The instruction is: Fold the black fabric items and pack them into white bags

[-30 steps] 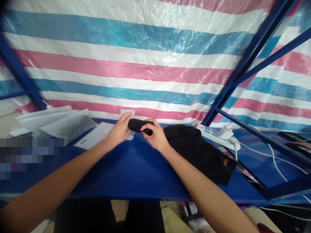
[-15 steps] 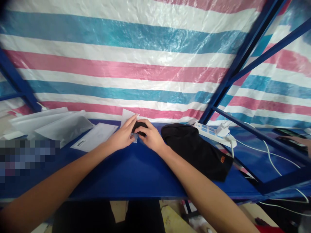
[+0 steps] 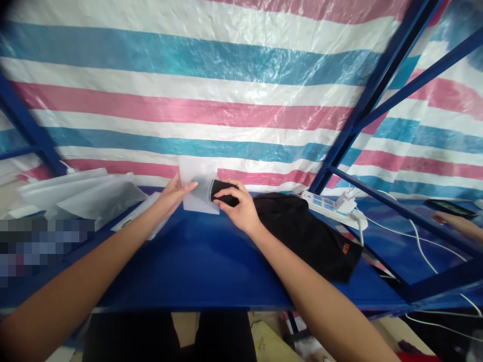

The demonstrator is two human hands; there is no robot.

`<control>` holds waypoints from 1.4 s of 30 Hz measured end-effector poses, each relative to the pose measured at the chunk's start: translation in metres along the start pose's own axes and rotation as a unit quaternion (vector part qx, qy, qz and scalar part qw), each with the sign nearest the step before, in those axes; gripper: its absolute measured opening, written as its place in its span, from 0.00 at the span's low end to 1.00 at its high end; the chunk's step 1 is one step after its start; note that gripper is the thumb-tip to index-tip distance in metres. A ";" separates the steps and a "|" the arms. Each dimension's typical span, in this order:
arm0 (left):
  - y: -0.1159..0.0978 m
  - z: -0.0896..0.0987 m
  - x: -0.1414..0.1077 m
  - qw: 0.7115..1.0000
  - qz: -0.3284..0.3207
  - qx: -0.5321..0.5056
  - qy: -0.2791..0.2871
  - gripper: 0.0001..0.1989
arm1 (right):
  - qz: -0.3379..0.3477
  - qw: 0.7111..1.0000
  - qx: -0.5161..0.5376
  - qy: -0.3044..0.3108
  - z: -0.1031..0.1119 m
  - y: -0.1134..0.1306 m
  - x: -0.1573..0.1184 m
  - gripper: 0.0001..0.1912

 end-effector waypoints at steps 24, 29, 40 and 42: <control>0.012 -0.026 -0.013 0.985 0.043 0.060 0.156 0.36 | -0.296 0.934 0.141 0.145 -0.007 -0.053 -0.014 0.25; 0.028 -0.029 -0.015 0.974 0.115 -0.026 0.192 0.31 | -0.348 0.900 0.254 0.061 0.000 -0.055 -0.014 0.29; 0.025 -0.053 -0.023 0.969 0.070 0.072 0.225 0.22 | -0.382 0.843 0.378 -0.034 -0.009 -0.066 -0.021 0.24; 0.022 -0.057 -0.024 0.969 0.047 0.102 0.222 0.20 | -0.384 0.833 0.392 -0.076 -0.011 -0.072 -0.023 0.24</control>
Point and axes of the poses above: each hand's wrist, its own x-axis towards the middle knuckle, its own z-axis out of the back of the hand, y = z × x, the point moved 8 cm from there along x, towards the middle knuckle, and after that the axes turned 4 degrees about x, right-handed, at the moved point
